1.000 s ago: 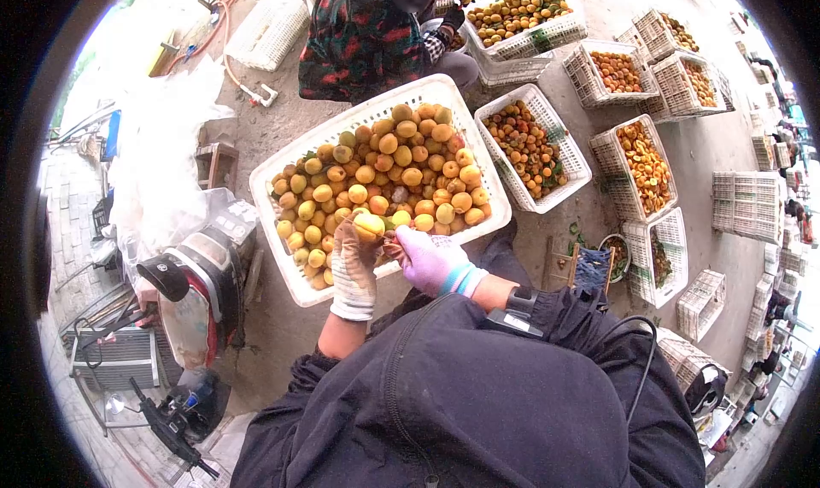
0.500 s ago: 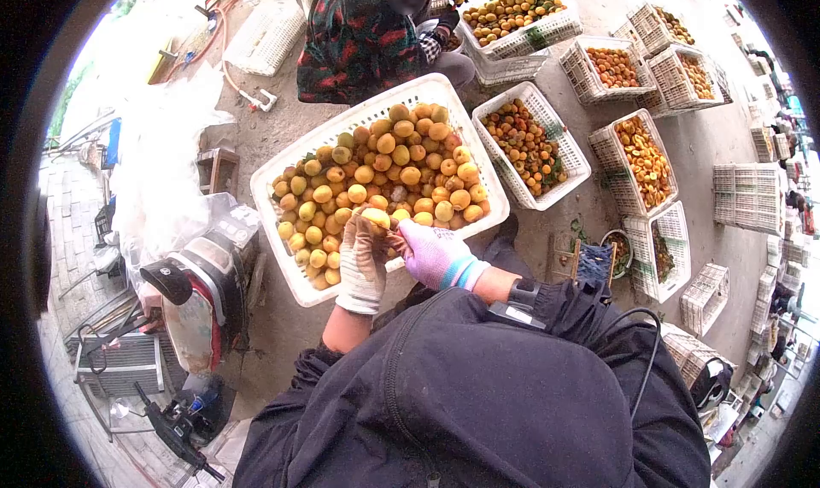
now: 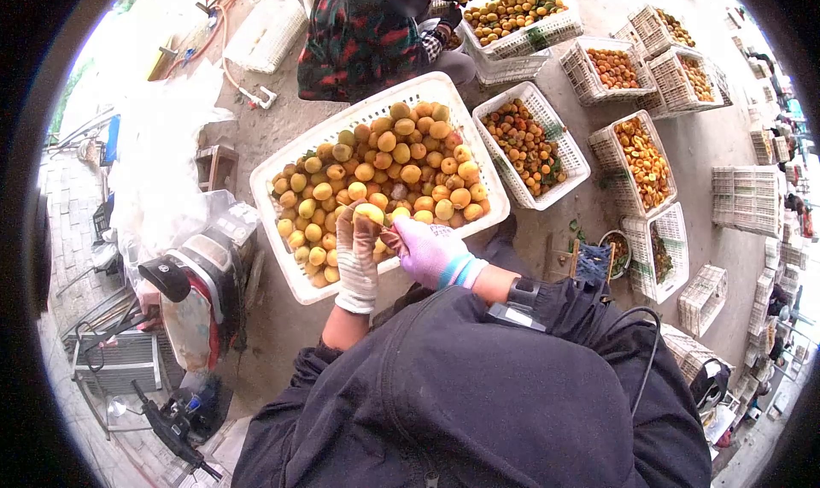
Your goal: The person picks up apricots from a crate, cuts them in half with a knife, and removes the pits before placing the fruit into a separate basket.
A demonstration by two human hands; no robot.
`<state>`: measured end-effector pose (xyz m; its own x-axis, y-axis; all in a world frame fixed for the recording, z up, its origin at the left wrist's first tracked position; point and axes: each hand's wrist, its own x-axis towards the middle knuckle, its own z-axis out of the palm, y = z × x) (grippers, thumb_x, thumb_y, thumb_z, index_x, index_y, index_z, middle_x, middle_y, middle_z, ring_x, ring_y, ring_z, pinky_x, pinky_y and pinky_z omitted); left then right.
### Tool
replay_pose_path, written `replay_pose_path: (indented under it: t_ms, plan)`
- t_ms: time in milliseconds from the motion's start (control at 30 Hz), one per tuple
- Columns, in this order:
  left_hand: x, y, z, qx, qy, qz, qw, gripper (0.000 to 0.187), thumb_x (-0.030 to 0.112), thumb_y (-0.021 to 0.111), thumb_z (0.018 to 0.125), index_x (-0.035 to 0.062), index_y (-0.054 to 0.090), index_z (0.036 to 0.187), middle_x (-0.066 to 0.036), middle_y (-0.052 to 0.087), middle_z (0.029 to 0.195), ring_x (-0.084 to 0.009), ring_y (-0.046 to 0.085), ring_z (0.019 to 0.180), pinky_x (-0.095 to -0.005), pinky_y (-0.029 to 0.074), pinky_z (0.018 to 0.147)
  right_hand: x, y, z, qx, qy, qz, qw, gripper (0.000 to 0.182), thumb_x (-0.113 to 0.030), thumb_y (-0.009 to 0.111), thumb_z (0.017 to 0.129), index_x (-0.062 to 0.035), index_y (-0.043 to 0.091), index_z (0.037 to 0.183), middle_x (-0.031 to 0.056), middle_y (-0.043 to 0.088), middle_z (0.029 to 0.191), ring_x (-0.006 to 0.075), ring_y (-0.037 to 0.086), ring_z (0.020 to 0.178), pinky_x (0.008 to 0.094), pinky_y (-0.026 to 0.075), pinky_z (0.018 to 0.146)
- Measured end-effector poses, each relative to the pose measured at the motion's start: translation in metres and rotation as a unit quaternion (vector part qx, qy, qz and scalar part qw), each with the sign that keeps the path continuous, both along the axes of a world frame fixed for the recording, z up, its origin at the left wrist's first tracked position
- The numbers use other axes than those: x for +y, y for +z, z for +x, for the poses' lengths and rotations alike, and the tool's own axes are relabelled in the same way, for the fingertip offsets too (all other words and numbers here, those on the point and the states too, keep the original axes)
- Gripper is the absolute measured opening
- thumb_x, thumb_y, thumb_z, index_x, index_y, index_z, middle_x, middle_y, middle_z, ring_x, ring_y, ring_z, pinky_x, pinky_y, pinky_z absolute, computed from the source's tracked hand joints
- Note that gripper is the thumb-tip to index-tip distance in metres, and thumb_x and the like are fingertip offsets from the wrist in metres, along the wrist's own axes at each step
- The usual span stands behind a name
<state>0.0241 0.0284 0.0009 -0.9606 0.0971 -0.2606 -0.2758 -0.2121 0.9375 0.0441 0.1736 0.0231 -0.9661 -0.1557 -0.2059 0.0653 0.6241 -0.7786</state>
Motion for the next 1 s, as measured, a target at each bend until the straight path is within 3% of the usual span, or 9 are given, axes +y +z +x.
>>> replay_pose_path:
  t_ms: [133, 233, 333, 500, 600, 633, 733, 833, 1000]
  plan:
    - [-0.005, -0.009, -0.009, -0.155, 0.048, 0.226, 0.961, 0.058, 0.053, 0.055, 0.092, 0.0044, 0.049, 0.122, -0.011, 0.059, 0.111, -0.0182, 0.057, 0.104, -0.0324, 0.048, 0.090, -0.002, -0.013, 0.002, 0.038, 0.009, 0.033, 0.999, 0.018, -0.021, 0.051, 0.093, -0.0045, 0.050, 0.099, 0.0217, 0.064, 0.079, 0.0413, 0.063, 0.076, 0.0493, 0.049, 0.066]
    - [-0.013, -0.018, -0.011, -0.171, -0.026, 0.233, 0.957, 0.063, 0.056, 0.056, 0.089, 0.0041, 0.047, 0.123, -0.014, 0.060, 0.112, -0.0201, 0.057, 0.108, -0.0347, 0.048, 0.093, -0.002, -0.017, 0.003, 0.036, 0.020, 0.027, 0.999, 0.018, -0.022, 0.050, 0.094, -0.0047, 0.050, 0.099, 0.0216, 0.064, 0.078, 0.0411, 0.063, 0.076, 0.0493, 0.049, 0.065]
    - [-0.002, -0.019, -0.008, -0.123, 0.015, 0.146, 0.982, 0.073, 0.064, 0.060, 0.083, 0.0047, 0.050, 0.125, -0.009, 0.058, 0.117, -0.0217, 0.056, 0.109, -0.0379, 0.046, 0.095, 0.002, -0.003, 0.001, 0.007, 0.010, 0.038, 0.999, 0.019, -0.023, 0.050, 0.094, -0.0047, 0.050, 0.099, 0.0219, 0.064, 0.080, 0.0408, 0.064, 0.076, 0.0494, 0.049, 0.065]
    - [-0.004, -0.017, -0.004, -0.023, 0.041, 0.014, 0.999, 0.063, 0.055, 0.056, 0.091, 0.0098, 0.043, 0.133, -0.008, 0.049, 0.130, -0.0192, 0.053, 0.113, -0.0345, 0.048, 0.093, 0.000, -0.002, 0.002, 0.009, 0.007, 0.018, 1.000, 0.021, -0.026, 0.051, 0.096, -0.0049, 0.051, 0.093, 0.0214, 0.061, 0.077, 0.0423, 0.061, 0.073, 0.0477, 0.048, 0.062]
    - [-0.005, -0.011, -0.005, -0.108, 0.022, 0.193, 0.975, 0.059, 0.056, 0.057, 0.089, 0.0087, 0.048, 0.123, -0.010, 0.060, 0.107, -0.0179, 0.056, 0.101, -0.0298, 0.049, 0.086, -0.003, -0.017, 0.004, 0.026, 0.012, 0.015, 0.999, 0.019, -0.024, 0.052, 0.095, -0.0051, 0.051, 0.094, 0.0205, 0.061, 0.077, 0.0417, 0.062, 0.074, 0.0477, 0.048, 0.062]
    - [0.000, -0.007, -0.004, -0.178, 0.022, 0.223, 0.958, 0.067, 0.067, 0.053, 0.085, 0.0101, 0.051, 0.120, -0.010, 0.062, 0.100, -0.0222, 0.058, 0.098, -0.0338, 0.049, 0.084, -0.003, -0.015, 0.005, 0.024, 0.012, 0.014, 1.000, 0.019, -0.024, 0.052, 0.095, -0.0051, 0.051, 0.094, 0.0205, 0.061, 0.077, 0.0417, 0.062, 0.074, 0.0477, 0.048, 0.062]
    - [0.004, 0.010, -0.006, -0.233, 0.046, 0.333, 0.913, 0.071, 0.071, 0.057, 0.080, 0.0109, 0.052, 0.118, -0.009, 0.062, 0.101, -0.0256, 0.060, 0.094, -0.0385, 0.049, 0.084, -0.002, -0.013, 0.003, 0.038, 0.017, 0.037, 0.998, 0.016, -0.021, 0.053, 0.094, -0.0053, 0.050, 0.095, 0.0199, 0.062, 0.078, 0.0408, 0.062, 0.074, 0.0471, 0.048, 0.062]
    - [0.001, -0.003, -0.007, -0.250, 0.054, 0.330, 0.909, 0.072, 0.071, 0.061, 0.076, 0.0109, 0.053, 0.115, -0.010, 0.061, 0.103, -0.0284, 0.061, 0.096, -0.0420, 0.051, 0.083, 0.004, -0.018, 0.005, 0.000, 0.048, 0.042, 0.998, 0.019, -0.016, 0.050, 0.089, -0.0040, 0.051, 0.103, 0.0216, 0.064, 0.082, 0.0409, 0.064, 0.077, 0.0497, 0.049, 0.067]
    - [-0.012, -0.029, -0.013, -0.198, 0.056, 0.240, 0.949, 0.078, 0.071, 0.062, 0.075, 0.0081, 0.048, 0.120, -0.013, 0.058, 0.112, -0.0292, 0.060, 0.102, -0.0436, 0.054, 0.083, 0.022, -0.008, 0.008, -0.027, 0.059, 0.056, 0.996, 0.026, -0.030, 0.057, 0.090, -0.0069, 0.054, 0.100, 0.0182, 0.066, 0.086, 0.0384, 0.064, 0.082, 0.0473, 0.050, 0.070]
